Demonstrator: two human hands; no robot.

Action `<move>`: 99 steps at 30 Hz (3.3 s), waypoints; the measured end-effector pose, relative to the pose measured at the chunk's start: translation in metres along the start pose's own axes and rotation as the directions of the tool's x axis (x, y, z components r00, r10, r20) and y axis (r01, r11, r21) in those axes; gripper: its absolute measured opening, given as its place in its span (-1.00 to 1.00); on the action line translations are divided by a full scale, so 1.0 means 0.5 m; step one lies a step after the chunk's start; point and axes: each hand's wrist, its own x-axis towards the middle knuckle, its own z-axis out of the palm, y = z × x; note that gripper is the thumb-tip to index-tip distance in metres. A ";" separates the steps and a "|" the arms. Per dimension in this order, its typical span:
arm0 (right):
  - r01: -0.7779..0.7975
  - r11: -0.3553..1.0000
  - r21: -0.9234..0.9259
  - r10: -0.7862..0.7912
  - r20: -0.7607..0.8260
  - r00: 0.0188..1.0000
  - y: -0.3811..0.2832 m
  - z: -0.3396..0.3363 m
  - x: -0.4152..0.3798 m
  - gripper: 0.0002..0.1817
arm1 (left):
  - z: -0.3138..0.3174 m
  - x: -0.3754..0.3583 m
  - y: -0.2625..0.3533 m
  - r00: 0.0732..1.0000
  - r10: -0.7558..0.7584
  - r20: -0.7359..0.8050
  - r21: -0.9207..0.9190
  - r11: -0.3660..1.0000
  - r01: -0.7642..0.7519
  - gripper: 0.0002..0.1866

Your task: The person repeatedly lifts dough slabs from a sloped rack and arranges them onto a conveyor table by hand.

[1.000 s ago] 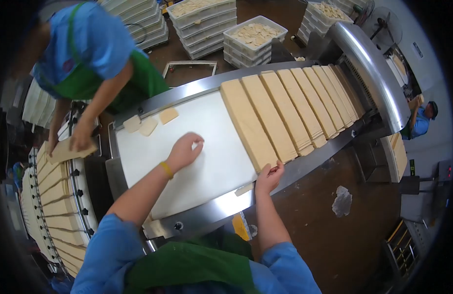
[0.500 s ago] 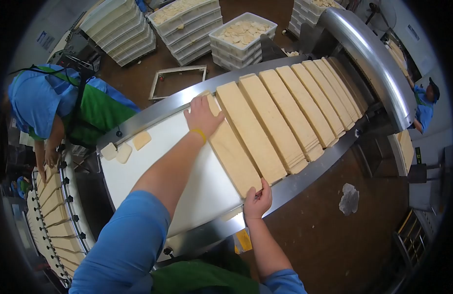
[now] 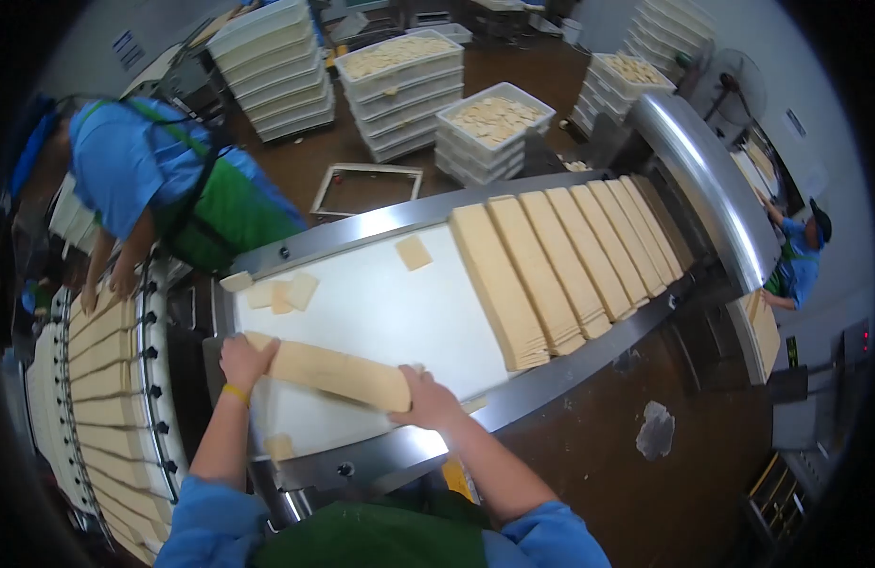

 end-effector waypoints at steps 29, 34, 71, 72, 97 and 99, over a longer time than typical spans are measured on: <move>0.477 0.788 0.389 -0.572 0.750 0.332 -0.735 0.875 -0.371 -0.80 | 0.030 -0.754 -1.480 0.508 -0.793 -0.336 -0.760 0.547 0.351 -0.78; 0.517 0.812 0.272 -0.452 0.852 0.262 -0.841 0.979 -0.390 -0.72 | 0.014 -0.731 -1.601 0.684 -0.655 -0.321 -0.595 0.702 0.392 -0.80; 0.165 0.774 0.611 0.441 -0.708 0.551 0.083 0.206 -0.133 -0.73 | -0.072 -0.266 -0.359 0.855 0.461 -0.237 -0.771 0.447 -0.454 -0.95; 0.202 0.756 0.622 0.484 -0.740 0.467 0.146 0.173 -0.120 -0.69 | -0.072 -0.256 -0.305 0.832 0.510 -0.221 -0.779 0.421 -0.465 -0.94; -0.226 0.933 0.281 0.352 -0.846 0.401 0.234 -0.007 -0.046 -0.41 | 0.243 0.155 0.739 0.697 0.701 -0.151 -0.192 0.671 -0.716 -0.35; -0.224 0.954 0.198 0.277 -0.868 0.413 0.248 -0.009 -0.047 -0.41 | 0.258 0.123 0.747 0.790 0.606 -0.097 -0.158 0.774 -0.613 -0.19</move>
